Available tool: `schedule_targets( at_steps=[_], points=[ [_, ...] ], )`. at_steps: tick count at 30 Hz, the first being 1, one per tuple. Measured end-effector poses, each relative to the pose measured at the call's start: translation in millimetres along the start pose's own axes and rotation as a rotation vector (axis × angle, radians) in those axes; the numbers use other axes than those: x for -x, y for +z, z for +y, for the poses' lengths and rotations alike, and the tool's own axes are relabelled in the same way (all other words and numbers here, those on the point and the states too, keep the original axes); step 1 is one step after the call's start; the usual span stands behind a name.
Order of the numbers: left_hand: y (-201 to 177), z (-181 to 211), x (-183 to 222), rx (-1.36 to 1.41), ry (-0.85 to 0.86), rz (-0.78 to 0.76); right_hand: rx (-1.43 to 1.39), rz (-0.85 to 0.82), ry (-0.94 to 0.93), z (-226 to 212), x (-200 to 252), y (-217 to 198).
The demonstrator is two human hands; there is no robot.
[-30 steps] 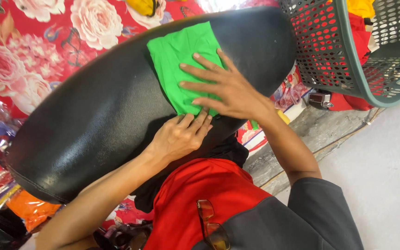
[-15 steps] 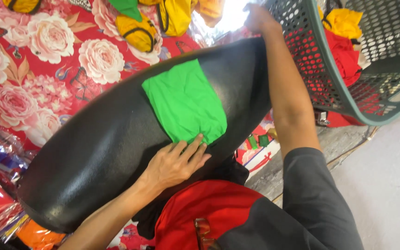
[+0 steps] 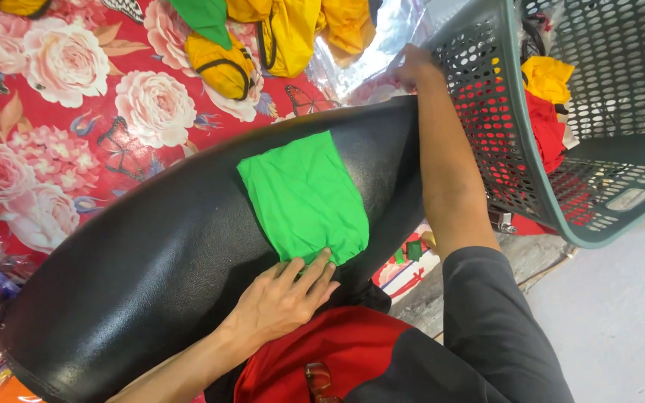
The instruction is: Fitting fabric seat covers onto a mold for shaping and then packaging them into plastic bags.
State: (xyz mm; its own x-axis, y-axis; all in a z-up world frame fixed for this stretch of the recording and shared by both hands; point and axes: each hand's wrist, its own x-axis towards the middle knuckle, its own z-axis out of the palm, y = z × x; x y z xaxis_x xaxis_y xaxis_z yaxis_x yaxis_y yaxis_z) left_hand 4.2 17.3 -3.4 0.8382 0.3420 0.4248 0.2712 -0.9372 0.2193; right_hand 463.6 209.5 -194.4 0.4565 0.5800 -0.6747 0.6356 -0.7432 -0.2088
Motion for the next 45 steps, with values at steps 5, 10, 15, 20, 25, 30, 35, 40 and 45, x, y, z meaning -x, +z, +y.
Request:
schedule_targets(
  at_steps=[5, 10, 15, 20, 25, 30, 35, 40, 45],
  points=[
    [-0.6, 1.1, 3.1, -0.025, -0.025, -0.057, 0.102, 0.179, -0.114, 27.0, -43.2, 10.6],
    [-3.0, -0.6, 5.4, 0.006, -0.015, -0.081, 0.311, 0.177, -0.315, 12.7, -54.0, 12.8],
    [-8.3, -2.1, 9.1, 0.036, 0.007, -0.132, 0.512, 0.074, -0.403, -29.0, 4.7, 12.7],
    [-13.6, -6.0, 5.9, 0.090, 0.001, -0.056, 0.738, 0.043, -0.370, 14.6, -74.1, 30.4],
    [-21.4, -9.9, -3.1, 0.191, -0.046, 0.112, 0.770, 0.227, -0.722, 18.5, -70.2, 28.3],
    [-20.7, -11.8, -2.3, 0.180, -0.054, 0.078, 0.650, 0.057, -0.498, -19.6, -17.6, 21.1],
    [-10.5, -7.8, 5.7, 0.136, -0.082, -0.034, 0.807, 0.132, -0.591, -3.9, -41.6, 28.3],
    [-10.3, -7.7, 5.5, 0.109, -0.085, -0.059, 0.767, 0.193, -0.692, -2.6, -39.1, 25.2],
    [-8.5, -7.7, 5.9, 0.103, -0.081, -0.068, 0.600, 0.242, -0.833, 19.3, -67.0, 23.8]
  ],
)
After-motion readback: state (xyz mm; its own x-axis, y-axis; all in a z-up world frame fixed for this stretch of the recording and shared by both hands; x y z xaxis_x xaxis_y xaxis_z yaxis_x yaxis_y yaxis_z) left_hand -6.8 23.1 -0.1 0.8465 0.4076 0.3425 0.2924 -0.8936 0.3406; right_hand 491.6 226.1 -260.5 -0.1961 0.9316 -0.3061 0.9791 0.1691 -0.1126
